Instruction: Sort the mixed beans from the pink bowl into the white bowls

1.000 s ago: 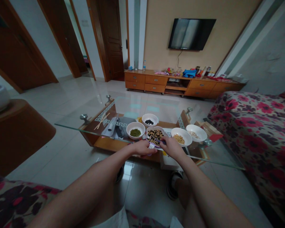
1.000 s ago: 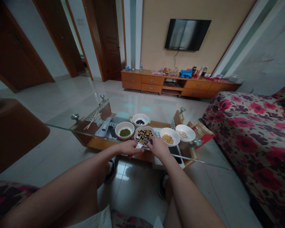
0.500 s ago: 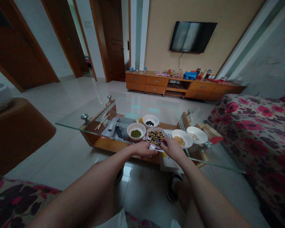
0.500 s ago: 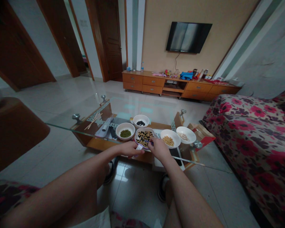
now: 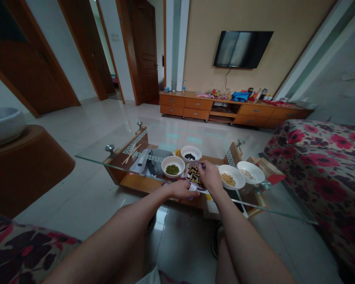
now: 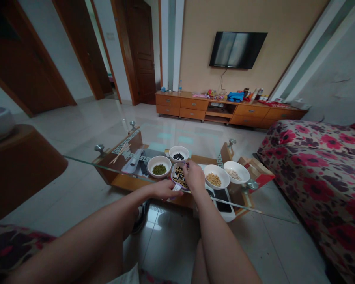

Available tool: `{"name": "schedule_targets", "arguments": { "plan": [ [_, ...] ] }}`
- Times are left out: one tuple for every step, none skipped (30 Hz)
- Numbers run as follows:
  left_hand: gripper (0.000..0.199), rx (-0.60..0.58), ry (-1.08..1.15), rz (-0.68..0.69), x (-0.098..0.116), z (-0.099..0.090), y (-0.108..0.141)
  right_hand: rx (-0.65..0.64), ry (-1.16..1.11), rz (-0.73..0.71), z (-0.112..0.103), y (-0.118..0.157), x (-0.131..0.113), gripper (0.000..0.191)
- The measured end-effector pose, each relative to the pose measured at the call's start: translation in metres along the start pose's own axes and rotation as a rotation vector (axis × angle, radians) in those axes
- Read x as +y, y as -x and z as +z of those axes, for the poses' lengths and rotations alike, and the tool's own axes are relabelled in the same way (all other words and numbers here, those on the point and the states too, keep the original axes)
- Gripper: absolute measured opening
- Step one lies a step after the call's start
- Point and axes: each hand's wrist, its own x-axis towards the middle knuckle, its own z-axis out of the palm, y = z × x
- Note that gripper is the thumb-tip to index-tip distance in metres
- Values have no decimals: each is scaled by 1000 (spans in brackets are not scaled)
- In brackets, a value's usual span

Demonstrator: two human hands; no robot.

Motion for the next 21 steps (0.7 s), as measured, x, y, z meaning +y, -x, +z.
{"name": "schedule_targets", "arguments": {
  "plan": [
    [48,4,-7,-5,1,0,0,10,1,12,2,-2,-2,29],
    [48,5,-13,-10,1,0,0,20,1,23,4,-4,-3,29],
    [47,4,-16,-13,2,-1,0,26,0,32,6,-6,-4,29],
    [46,3,-18,-9,2,-1,0,27,-1,40,8,-8,-5,29],
    [46,5,-18,1,2,0,-1,25,-2,47,9,-9,-5,29],
    [45,8,-17,13,2,0,-1,22,-2,53,10,-10,-6,29],
    [44,8,-14,27,1,0,-2,18,-2,54,10,-11,-6,29],
    [43,7,-9,40,0,1,-2,17,-5,50,10,-11,-6,29],
    [42,3,-3,51,0,1,-3,17,-11,40,9,-11,-6,29],
    [42,-3,7,59,-1,1,-3,19,-18,26,8,-10,-5,29],
    [42,-9,20,66,-2,1,-3,21,-24,12,6,-10,-5,30],
    [42,-15,35,72,-2,1,-3,22,-26,1,4,-8,-4,30],
    [42,-18,50,73,-3,1,-3,21,-24,-6,1,-7,-2,30],
    [42,-20,63,69,-3,2,-2,15,-16,-10,-1,-5,-1,30],
    [42,-20,73,62,-3,2,-2,3,-2,-15,-4,-2,1,30],
    [42,-19,78,54,-4,2,-2,-15,15,-22,-7,1,4,30],
    [42,-16,81,47,-4,2,-2,-37,32,-36,-9,4,6,30],
    [41,-13,82,46,-4,2,-1,-61,48,-58,-11,7,9,31],
    [41,-12,81,46,-4,2,-1,-87,61,-81,-13,11,12,31],
    [39,-10,79,47,-4,2,-1,-114,70,-103,-14,14,15,31],
    [38,-8,78,48,-4,2,-1,-140,75,-122,-14,17,17,31]
  ]
}}
